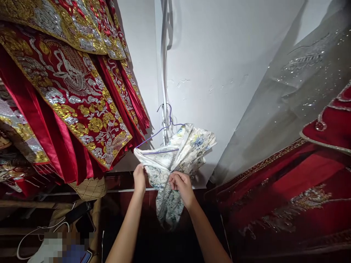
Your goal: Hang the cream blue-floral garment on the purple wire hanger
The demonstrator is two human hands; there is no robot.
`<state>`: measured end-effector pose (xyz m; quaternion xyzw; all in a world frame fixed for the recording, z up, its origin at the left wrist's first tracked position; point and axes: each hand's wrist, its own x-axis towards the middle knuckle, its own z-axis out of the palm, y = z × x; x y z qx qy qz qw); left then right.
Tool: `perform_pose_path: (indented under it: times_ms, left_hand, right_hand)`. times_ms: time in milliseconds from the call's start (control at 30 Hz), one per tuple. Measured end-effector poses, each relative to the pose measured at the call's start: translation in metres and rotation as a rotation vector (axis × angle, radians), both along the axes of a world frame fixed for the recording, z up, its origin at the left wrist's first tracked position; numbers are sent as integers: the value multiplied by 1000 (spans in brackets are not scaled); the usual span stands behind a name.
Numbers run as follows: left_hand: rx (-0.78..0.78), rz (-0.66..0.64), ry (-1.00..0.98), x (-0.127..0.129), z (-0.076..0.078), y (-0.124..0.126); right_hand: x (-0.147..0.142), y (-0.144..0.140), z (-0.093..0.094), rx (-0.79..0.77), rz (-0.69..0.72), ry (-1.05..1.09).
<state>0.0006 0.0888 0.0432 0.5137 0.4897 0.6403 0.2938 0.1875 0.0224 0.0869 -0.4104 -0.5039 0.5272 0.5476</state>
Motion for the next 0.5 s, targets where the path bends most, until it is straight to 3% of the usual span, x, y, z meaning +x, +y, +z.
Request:
perform_pose_path:
  times_ms: [100,267,367,500]
  left_hand:
    - [-131,-149,76,-4,2,-9]
    - [-223,-338,281,-13,32,-17]
    - [-146,-364,179,-1,51,-26]
    - [-77,-518,42,31,72,-47]
  right_hand:
    - [16,-4,-8,-27,-66,-5]
    - [36,-10,-26,-76,-74,-89]
    - [49,-8,-34,-101,-15,-229]
    - [52,2,-27,-9,-153,-323]
